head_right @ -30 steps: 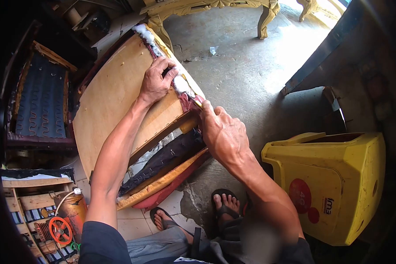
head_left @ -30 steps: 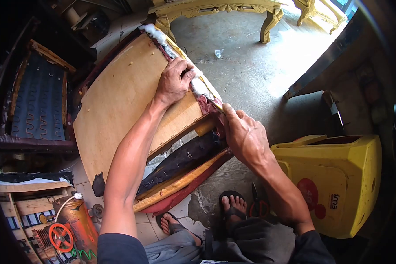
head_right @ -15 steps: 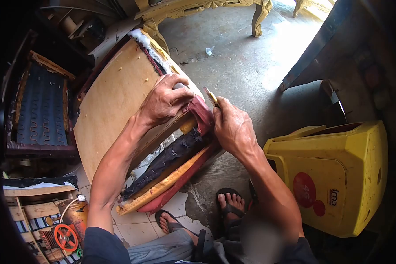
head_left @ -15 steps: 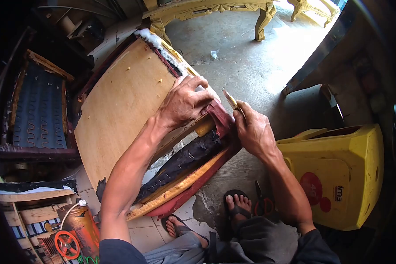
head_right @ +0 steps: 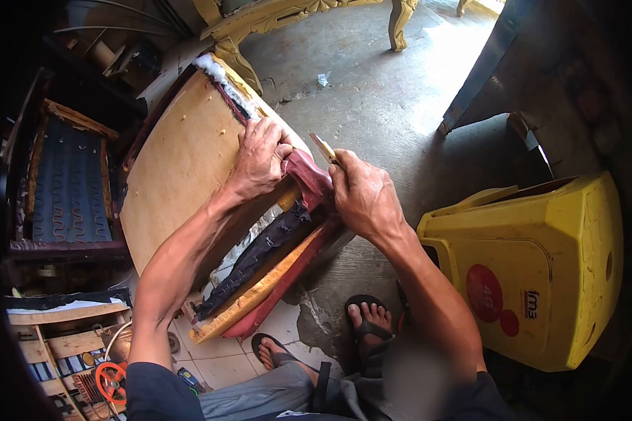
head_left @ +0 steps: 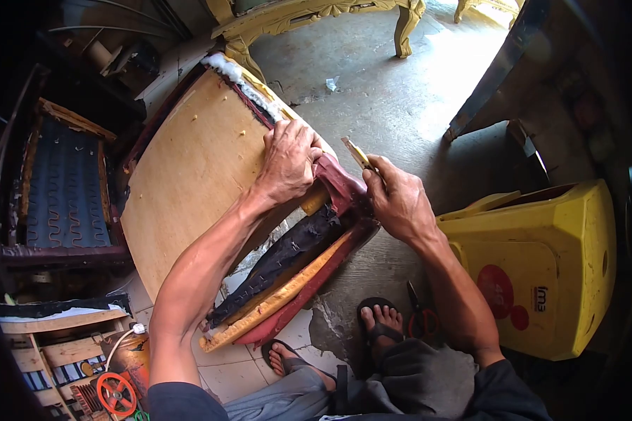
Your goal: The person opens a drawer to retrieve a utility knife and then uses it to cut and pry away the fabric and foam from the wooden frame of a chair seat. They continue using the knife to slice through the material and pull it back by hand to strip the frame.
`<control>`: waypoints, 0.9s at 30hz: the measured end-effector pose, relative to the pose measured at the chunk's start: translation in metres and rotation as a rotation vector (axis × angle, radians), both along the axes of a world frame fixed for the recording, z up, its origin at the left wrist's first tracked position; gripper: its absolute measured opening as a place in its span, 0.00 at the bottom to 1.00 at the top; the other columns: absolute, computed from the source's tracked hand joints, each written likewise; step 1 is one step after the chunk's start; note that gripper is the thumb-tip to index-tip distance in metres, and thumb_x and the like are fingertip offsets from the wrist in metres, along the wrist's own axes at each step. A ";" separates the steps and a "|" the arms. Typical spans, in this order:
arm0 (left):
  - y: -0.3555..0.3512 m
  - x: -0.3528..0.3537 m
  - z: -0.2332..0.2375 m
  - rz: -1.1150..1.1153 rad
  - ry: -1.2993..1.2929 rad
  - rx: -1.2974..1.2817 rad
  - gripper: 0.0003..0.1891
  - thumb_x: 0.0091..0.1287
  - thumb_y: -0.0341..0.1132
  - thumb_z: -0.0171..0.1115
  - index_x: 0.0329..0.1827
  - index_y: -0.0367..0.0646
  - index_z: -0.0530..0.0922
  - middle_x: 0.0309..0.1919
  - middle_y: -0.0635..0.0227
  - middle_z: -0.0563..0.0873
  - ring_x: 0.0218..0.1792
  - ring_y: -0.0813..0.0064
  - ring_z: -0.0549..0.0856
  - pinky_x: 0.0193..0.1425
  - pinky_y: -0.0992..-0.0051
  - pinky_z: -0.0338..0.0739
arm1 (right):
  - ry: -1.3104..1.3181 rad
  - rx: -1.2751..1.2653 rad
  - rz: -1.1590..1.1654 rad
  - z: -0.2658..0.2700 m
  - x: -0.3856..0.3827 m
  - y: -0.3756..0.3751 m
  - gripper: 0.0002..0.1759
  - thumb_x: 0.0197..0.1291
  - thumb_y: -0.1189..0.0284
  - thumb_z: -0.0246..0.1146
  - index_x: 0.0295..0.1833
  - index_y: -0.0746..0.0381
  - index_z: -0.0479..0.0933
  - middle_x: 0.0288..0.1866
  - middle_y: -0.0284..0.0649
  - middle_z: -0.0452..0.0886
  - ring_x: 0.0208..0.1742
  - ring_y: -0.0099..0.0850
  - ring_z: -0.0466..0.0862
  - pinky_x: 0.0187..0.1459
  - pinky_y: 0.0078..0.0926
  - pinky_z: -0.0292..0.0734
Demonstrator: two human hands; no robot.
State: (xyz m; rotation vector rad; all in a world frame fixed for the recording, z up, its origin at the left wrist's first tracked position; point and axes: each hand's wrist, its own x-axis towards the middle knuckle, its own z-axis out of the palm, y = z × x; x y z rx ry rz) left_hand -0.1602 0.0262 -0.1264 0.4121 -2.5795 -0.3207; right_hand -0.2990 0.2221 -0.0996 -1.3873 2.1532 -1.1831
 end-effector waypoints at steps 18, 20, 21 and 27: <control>0.007 0.006 -0.006 -0.001 0.201 0.150 0.04 0.68 0.26 0.68 0.42 0.37 0.81 0.50 0.55 0.80 0.56 0.54 0.80 0.67 0.59 0.73 | -0.021 0.119 0.152 0.010 0.020 0.003 0.13 0.76 0.67 0.59 0.52 0.67 0.79 0.34 0.64 0.86 0.37 0.63 0.88 0.42 0.58 0.83; 0.007 0.005 -0.006 -0.001 0.201 0.147 0.04 0.68 0.26 0.68 0.42 0.36 0.81 0.50 0.55 0.81 0.55 0.53 0.80 0.67 0.59 0.74 | -0.031 -0.038 0.028 0.007 0.017 0.009 0.15 0.76 0.68 0.61 0.58 0.68 0.80 0.35 0.61 0.88 0.36 0.59 0.90 0.42 0.53 0.85; 0.008 0.006 -0.006 0.000 0.206 0.145 0.05 0.68 0.26 0.68 0.42 0.36 0.81 0.49 0.55 0.81 0.55 0.53 0.81 0.66 0.59 0.75 | 0.005 -0.103 -0.029 -0.005 0.010 0.013 0.18 0.76 0.68 0.62 0.61 0.69 0.81 0.36 0.59 0.89 0.35 0.54 0.92 0.42 0.49 0.86; 0.003 0.004 -0.013 0.013 0.205 0.112 0.04 0.69 0.26 0.66 0.42 0.37 0.81 0.48 0.55 0.82 0.54 0.55 0.81 0.66 0.59 0.74 | -0.174 0.487 -0.240 -0.125 -0.068 0.043 0.24 0.71 0.55 0.65 0.63 0.60 0.83 0.43 0.60 0.89 0.48 0.57 0.90 0.55 0.51 0.83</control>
